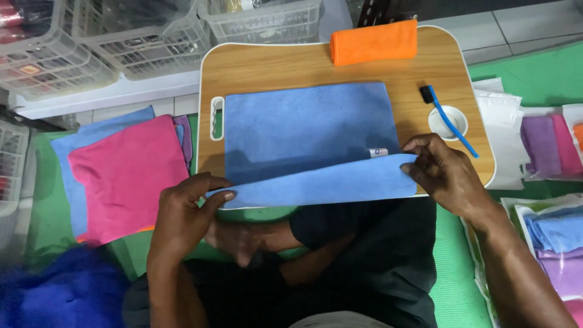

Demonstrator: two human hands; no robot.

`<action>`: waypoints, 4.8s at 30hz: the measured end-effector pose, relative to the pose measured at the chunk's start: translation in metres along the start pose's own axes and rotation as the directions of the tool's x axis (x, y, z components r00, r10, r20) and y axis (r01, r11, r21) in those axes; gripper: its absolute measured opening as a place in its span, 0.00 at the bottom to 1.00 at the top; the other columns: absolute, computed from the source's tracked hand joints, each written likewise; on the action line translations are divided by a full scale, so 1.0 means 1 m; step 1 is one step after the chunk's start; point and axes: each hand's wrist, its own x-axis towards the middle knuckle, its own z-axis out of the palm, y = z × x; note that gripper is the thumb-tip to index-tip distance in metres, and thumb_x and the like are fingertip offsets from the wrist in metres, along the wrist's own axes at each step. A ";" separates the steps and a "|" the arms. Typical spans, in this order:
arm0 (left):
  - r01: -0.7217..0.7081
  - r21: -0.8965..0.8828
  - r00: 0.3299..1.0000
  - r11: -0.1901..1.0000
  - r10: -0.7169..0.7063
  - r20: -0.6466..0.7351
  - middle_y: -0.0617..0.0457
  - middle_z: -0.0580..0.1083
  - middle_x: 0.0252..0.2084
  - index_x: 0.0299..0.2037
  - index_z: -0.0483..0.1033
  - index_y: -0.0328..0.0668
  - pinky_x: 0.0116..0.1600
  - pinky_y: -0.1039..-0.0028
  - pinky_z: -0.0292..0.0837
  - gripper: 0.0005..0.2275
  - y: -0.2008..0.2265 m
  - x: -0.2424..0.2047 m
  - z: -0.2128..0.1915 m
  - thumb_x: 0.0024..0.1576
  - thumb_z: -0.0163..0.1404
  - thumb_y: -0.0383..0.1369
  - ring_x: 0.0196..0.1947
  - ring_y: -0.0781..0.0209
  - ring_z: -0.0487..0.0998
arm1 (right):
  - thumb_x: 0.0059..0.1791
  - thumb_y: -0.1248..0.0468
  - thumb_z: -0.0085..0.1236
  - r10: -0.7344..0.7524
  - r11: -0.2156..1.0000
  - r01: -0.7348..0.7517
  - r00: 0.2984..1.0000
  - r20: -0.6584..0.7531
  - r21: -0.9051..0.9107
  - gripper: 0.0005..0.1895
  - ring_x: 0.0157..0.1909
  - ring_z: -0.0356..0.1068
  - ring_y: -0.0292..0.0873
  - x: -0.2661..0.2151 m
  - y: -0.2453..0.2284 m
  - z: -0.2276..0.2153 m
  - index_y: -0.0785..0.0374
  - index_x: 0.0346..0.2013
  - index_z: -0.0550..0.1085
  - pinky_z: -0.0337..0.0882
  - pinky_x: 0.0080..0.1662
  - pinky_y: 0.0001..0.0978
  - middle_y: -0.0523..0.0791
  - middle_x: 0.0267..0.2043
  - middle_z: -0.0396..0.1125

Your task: Folding microfiber cloths and placing them into plastic bags for packaging

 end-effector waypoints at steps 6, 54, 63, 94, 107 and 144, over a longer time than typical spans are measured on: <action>-0.002 0.008 1.000 1.000 0.002 0.025 0.57 0.78 0.30 0.37 0.83 0.37 0.28 0.74 0.62 0.06 -0.008 -0.008 0.004 0.50 0.60 0.25 0.21 0.64 0.66 | 0.40 0.83 0.57 -0.063 0.989 0.040 0.985 0.161 0.139 0.32 0.18 0.45 0.33 -0.006 -0.009 -0.003 0.56 0.57 0.78 0.50 0.23 0.29 0.40 0.22 0.60; -0.018 0.434 0.931 0.901 0.173 -0.321 0.58 0.69 0.37 0.38 0.81 0.55 0.48 0.58 0.78 0.01 -0.101 0.195 0.099 0.59 0.59 0.34 0.47 0.53 0.72 | 0.55 0.55 0.68 -0.370 0.807 0.149 0.882 -0.293 -0.571 0.09 0.40 0.73 0.53 0.182 0.063 0.067 0.55 0.43 0.80 0.74 0.45 0.45 0.46 0.32 0.68; -0.341 0.639 0.825 0.690 0.546 -0.149 0.39 0.71 0.65 0.58 0.78 0.38 0.65 0.53 0.61 0.15 -0.044 0.139 0.100 0.63 0.52 0.34 0.70 0.38 0.63 | 0.57 0.56 0.55 -0.518 0.733 0.337 0.840 -0.163 -0.591 0.25 0.65 0.64 0.69 0.093 -0.029 0.061 0.69 0.64 0.74 0.67 0.58 0.55 0.63 0.65 0.65; -0.538 0.241 0.842 0.808 0.510 0.175 0.46 0.72 0.52 0.59 0.76 0.46 0.68 0.59 0.62 0.22 0.057 0.127 0.230 0.52 0.54 0.23 0.58 0.45 0.73 | 0.45 0.61 0.69 0.405 0.907 -0.402 0.760 -0.508 0.121 0.29 0.48 0.75 0.55 0.027 0.031 0.053 0.51 0.57 0.65 0.71 0.50 0.47 0.49 0.43 0.75; 0.116 -0.146 0.993 0.982 -0.119 -0.013 0.48 0.80 0.27 0.29 0.84 0.48 0.40 0.60 0.79 0.10 0.070 0.197 0.250 0.46 0.63 0.43 0.38 0.44 0.84 | 0.45 0.66 0.62 -0.408 0.873 0.098 0.683 -0.606 -0.477 0.23 0.46 0.68 0.47 0.021 -0.009 0.090 0.53 0.56 0.75 0.67 0.46 0.40 0.40 0.45 0.72; -0.188 0.297 0.981 0.936 0.194 0.009 0.51 0.76 0.39 0.47 0.64 0.50 0.48 0.48 0.79 0.16 0.045 0.195 0.246 0.56 0.59 0.37 0.42 0.41 0.83 | 0.36 0.40 0.75 -0.031 0.919 -0.208 0.810 -0.586 -0.336 0.31 0.35 0.71 0.60 0.034 0.020 0.114 0.58 0.37 0.74 0.70 0.40 0.53 0.49 0.32 0.67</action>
